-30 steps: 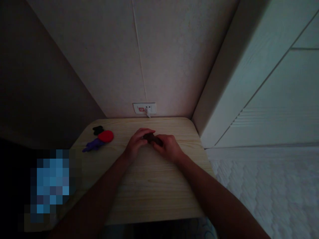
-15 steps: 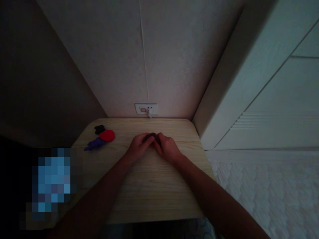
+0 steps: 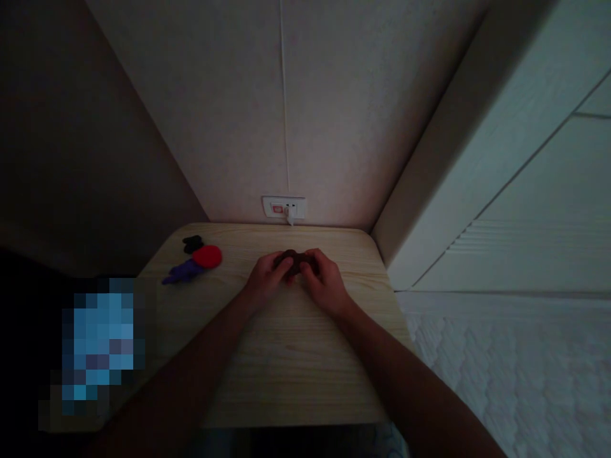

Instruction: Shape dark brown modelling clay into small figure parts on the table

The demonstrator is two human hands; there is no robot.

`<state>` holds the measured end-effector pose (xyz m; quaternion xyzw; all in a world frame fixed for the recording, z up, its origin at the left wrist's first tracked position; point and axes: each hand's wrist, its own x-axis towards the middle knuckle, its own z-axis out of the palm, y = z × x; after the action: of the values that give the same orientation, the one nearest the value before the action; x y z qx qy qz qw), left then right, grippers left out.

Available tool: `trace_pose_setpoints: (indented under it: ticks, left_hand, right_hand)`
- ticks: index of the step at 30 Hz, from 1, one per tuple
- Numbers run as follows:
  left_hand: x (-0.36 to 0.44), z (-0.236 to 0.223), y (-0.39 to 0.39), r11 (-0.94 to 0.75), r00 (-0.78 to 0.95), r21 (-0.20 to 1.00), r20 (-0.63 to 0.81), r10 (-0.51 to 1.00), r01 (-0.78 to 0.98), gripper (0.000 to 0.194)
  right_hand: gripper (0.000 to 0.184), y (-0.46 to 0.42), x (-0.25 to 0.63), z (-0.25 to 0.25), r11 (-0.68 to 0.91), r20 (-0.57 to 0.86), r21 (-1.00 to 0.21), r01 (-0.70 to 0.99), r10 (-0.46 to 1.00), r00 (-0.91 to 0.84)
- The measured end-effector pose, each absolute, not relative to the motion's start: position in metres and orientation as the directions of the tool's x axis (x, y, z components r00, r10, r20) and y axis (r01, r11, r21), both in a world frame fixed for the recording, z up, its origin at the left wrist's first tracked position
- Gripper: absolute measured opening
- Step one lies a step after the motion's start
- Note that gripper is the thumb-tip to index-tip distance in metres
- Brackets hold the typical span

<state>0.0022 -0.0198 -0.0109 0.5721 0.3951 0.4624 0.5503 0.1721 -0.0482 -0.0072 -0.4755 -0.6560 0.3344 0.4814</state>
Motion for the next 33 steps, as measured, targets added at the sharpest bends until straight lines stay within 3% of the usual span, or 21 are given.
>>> trace_pose_setpoints:
  ticks: [3, 6, 11, 13, 15, 18, 20, 23, 27, 33]
  left_hand:
    - [0.005, -0.011, -0.022, -0.041, 0.277, 0.992, 0.073, 0.958, -0.119, 0.030]
    - [0.008, -0.011, -0.025, 0.043, 0.308, 0.972, 0.031, 0.951, -0.232, 0.031]
    - [0.011, -0.006, -0.029, 0.197, 0.375, 0.892, -0.034, 0.927, -0.407, 0.033]
    - [0.012, -0.006, -0.028, 0.215, 0.375, 0.882, -0.047, 0.926, -0.420, 0.033]
    - [0.012, -0.007, -0.027, 0.191, 0.330, 0.893, -0.051, 0.943, -0.407, 0.033]
    - [0.011, -0.009, -0.027, 0.011, 0.207, 0.959, 0.050, 0.977, -0.282, 0.042]
    - [0.010, -0.009, -0.028, -0.149, 0.188, 0.979, 0.174, 0.967, -0.141, 0.044]
    - [0.009, -0.009, -0.030, -0.262, 0.226, 0.965, 0.263, 0.938, -0.034, 0.030]
    - [0.010, -0.011, -0.029, -0.222, 0.223, 0.975, 0.212, 0.952, 0.023, 0.024]
    - [0.013, -0.013, -0.025, -0.068, 0.223, 0.982, 0.107, 0.969, -0.177, 0.026]
  right_hand:
    - [0.018, -0.045, 0.167, -0.008, 0.268, 0.261, -0.944, 0.194, 0.963, -0.063]
    - [0.024, -0.044, 0.162, -0.009, 0.120, 0.118, -0.993, 0.021, 0.991, -0.055]
    - [0.026, -0.046, 0.157, -0.010, -0.108, -0.079, -0.947, -0.303, 0.991, -0.105]
    - [0.025, -0.046, 0.159, -0.010, -0.085, -0.065, -0.953, -0.289, 0.995, -0.077]
    - [0.025, -0.045, 0.163, -0.010, 0.018, 0.021, -0.989, -0.148, 1.000, -0.022]
    - [0.023, -0.044, 0.169, -0.010, 0.211, 0.215, -0.970, 0.118, 0.976, 0.026]
    - [0.023, -0.045, 0.172, -0.009, 0.273, 0.284, -0.944, 0.185, 0.958, 0.033]
    - [0.024, -0.047, 0.170, -0.009, 0.231, 0.235, -0.963, 0.139, 0.972, 0.014]
    - [0.025, -0.050, 0.163, -0.010, 0.113, 0.114, -0.993, -0.043, 0.993, -0.020]
    - [0.035, -0.052, 0.155, -0.006, 0.140, 0.148, -0.984, -0.114, 0.986, -0.070]
